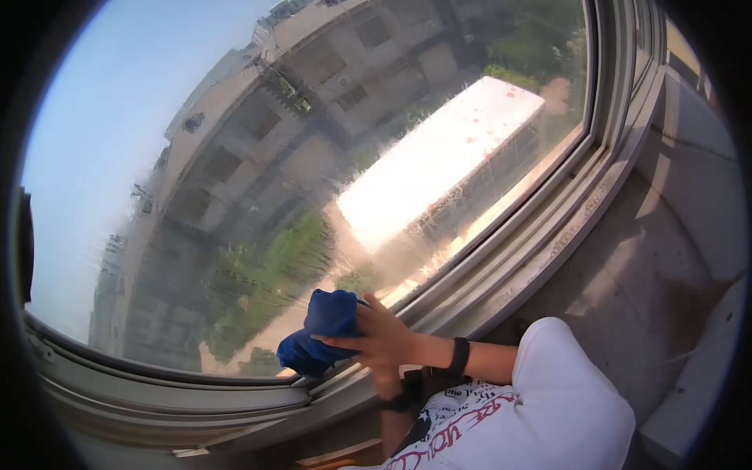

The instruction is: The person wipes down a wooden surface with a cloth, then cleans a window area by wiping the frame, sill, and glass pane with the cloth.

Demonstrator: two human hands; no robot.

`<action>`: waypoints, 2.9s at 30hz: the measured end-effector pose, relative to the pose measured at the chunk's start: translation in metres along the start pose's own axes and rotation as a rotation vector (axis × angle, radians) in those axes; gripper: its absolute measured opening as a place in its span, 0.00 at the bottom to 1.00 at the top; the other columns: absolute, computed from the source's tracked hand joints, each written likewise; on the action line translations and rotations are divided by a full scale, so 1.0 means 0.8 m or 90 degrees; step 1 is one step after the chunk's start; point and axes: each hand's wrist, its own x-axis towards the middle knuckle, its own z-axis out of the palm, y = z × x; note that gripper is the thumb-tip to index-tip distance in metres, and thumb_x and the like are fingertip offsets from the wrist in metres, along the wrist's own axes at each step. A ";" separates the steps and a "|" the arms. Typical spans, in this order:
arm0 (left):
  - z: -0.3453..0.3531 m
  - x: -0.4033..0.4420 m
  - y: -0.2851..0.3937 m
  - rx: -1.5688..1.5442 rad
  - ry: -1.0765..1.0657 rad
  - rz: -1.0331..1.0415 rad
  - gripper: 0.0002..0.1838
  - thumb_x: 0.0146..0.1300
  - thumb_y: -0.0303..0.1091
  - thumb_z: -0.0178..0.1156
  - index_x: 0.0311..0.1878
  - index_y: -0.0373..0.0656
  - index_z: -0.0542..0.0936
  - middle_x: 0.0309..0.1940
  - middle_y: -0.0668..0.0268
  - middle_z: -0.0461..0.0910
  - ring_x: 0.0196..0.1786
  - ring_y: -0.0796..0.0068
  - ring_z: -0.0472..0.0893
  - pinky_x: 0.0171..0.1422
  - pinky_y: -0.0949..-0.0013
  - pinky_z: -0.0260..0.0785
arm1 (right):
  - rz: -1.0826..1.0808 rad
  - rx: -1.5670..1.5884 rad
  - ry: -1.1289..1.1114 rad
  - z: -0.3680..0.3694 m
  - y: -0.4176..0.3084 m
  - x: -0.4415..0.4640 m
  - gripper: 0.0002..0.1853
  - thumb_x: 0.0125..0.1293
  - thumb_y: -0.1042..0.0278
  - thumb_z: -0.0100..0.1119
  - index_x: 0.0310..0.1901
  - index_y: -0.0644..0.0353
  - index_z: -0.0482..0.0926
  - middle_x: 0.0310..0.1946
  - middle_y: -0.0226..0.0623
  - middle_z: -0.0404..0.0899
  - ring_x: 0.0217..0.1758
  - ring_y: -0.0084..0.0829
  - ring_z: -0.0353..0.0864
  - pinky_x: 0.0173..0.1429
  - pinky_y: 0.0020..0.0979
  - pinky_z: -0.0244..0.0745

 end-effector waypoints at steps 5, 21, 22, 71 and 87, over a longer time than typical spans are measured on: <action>0.146 0.005 0.088 -0.061 -0.120 0.082 0.35 0.60 0.30 0.61 0.71 0.39 0.60 0.67 0.39 0.59 0.70 0.35 0.58 0.72 0.45 0.51 | 0.025 -0.045 0.115 -0.172 0.082 -0.024 0.39 0.48 0.65 0.69 0.66 0.29 0.70 0.66 0.42 0.67 0.71 0.51 0.61 0.73 0.60 0.50; 0.381 0.019 0.278 -0.189 -0.452 0.376 0.36 0.60 0.27 0.60 0.73 0.50 0.63 0.73 0.38 0.49 0.75 0.37 0.52 0.75 0.50 0.50 | 0.476 -0.107 0.551 -0.394 0.298 -0.218 0.32 0.71 0.54 0.52 0.68 0.66 0.59 0.66 0.50 0.63 0.69 0.42 0.64 0.72 0.41 0.55; 0.374 0.021 0.273 -0.189 -0.450 0.371 0.37 0.59 0.27 0.61 0.73 0.50 0.63 0.74 0.39 0.49 0.75 0.38 0.53 0.75 0.50 0.51 | 0.501 -0.056 0.582 -0.391 0.285 -0.209 0.35 0.72 0.54 0.51 0.72 0.66 0.54 0.71 0.51 0.58 0.74 0.44 0.59 0.75 0.42 0.52; 0.142 0.180 0.357 0.117 0.211 0.411 0.38 0.67 0.42 0.49 0.72 0.27 0.51 0.72 0.34 0.46 0.75 0.25 0.37 0.74 0.31 0.38 | -0.460 -0.320 0.356 -0.314 0.019 0.278 0.22 0.64 0.58 0.57 0.61 0.34 0.71 0.63 0.50 0.69 0.67 0.46 0.71 0.70 0.70 0.48; 0.462 0.136 0.465 0.092 -0.058 0.585 0.35 0.56 0.29 0.52 0.70 0.31 0.63 0.73 0.53 0.58 0.75 0.58 0.57 0.79 0.62 0.46 | -0.122 -0.581 0.628 -0.620 0.187 0.157 0.24 0.75 0.61 0.49 0.68 0.61 0.62 0.64 0.51 0.69 0.68 0.46 0.68 0.71 0.41 0.61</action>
